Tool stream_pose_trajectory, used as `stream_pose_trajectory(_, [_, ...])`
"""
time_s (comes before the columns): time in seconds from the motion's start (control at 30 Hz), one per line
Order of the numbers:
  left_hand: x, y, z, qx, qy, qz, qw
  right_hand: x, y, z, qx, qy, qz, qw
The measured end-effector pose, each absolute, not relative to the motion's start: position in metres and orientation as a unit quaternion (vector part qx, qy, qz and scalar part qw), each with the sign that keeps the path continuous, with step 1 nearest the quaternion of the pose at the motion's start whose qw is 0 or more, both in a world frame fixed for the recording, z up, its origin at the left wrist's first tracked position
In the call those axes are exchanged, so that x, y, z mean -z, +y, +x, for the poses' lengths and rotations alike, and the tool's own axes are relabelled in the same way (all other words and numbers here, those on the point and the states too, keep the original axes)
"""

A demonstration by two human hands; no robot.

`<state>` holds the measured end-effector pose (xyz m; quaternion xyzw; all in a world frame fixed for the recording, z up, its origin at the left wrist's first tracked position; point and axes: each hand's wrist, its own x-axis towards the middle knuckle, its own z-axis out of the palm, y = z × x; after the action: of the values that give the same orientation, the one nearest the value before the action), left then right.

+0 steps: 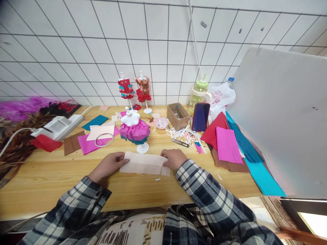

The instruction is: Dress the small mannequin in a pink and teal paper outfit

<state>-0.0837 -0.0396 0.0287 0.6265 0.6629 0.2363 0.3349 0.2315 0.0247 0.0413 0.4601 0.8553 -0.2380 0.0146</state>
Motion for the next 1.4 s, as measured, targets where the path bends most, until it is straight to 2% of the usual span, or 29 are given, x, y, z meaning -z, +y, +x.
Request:
stream_pose_trajectory(0.43, [-0.022,-0.029,-0.102,-0.225,0.64,0.687,0.262,-0.03,0.032,0.244,0.222,0.879,0.42,-0.033])
stream_pose_trajectory(0.77, [-0.018,-0.033,-0.108,-0.22,0.502,0.808,0.215,-0.014,0.027,0.26,0.219,0.907,0.348,-0.094])
stream_pose_trajectory(0.87, [-0.016,-0.037,-0.11,-0.202,0.494,0.826,0.18,-0.007,0.022,0.265,0.172,0.923,0.326,-0.107])
stream_pose_trajectory(1.1, [-0.017,-0.042,-0.11,-0.177,0.475,0.853,0.122,-0.003,0.016,0.27,0.045,0.955,0.29,-0.054])
stream_pose_trajectory(1.4, [-0.026,-0.042,-0.108,-0.133,0.437,0.888,0.058,0.001,0.016,0.269,-0.101,0.973,0.167,-0.122])
